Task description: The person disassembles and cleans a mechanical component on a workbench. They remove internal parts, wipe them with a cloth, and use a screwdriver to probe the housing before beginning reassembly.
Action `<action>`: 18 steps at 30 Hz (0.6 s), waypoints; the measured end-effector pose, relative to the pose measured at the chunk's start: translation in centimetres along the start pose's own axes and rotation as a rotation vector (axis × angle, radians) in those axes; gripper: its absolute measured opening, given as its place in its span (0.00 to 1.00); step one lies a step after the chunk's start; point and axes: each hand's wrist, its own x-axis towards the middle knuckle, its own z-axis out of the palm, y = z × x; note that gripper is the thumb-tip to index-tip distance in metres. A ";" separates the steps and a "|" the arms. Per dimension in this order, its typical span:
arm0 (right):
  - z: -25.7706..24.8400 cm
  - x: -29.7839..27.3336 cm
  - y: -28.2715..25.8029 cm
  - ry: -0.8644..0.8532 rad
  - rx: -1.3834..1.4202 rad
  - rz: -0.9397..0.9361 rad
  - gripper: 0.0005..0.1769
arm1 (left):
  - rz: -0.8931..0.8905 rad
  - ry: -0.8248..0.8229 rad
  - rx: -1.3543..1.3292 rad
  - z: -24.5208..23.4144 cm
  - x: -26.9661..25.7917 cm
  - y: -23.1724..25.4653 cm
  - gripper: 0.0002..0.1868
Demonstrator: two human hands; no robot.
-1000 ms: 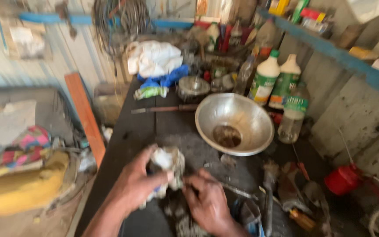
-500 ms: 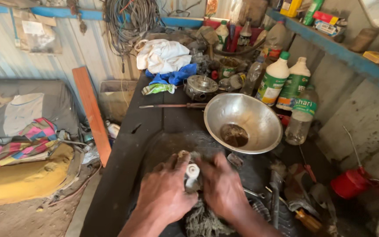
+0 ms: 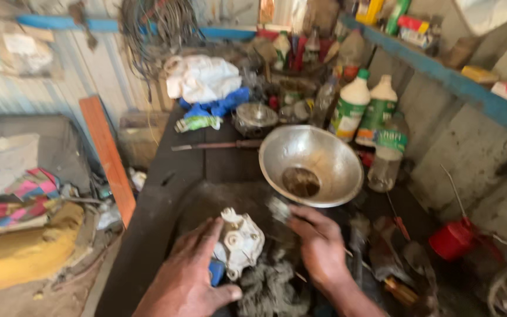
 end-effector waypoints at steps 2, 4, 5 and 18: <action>1.7 -1.5 -0.9 -0.046 -0.053 0.082 0.17 | -0.057 -0.019 0.052 0.8 -0.2 0.5 0.63; 4.0 -2.1 -2.4 -0.234 -0.649 -0.336 0.20 | -0.106 -0.006 0.124 0.1 0.4 1.7 0.61; 4.4 -2.6 -3.3 -0.243 -0.644 -0.337 0.20 | -0.139 -0.015 0.139 -0.1 0.4 2.6 0.57; -2.4 -4.5 0.3 -0.163 -0.485 -0.241 0.15 | -0.064 -0.037 0.150 -0.7 1.2 4.0 0.55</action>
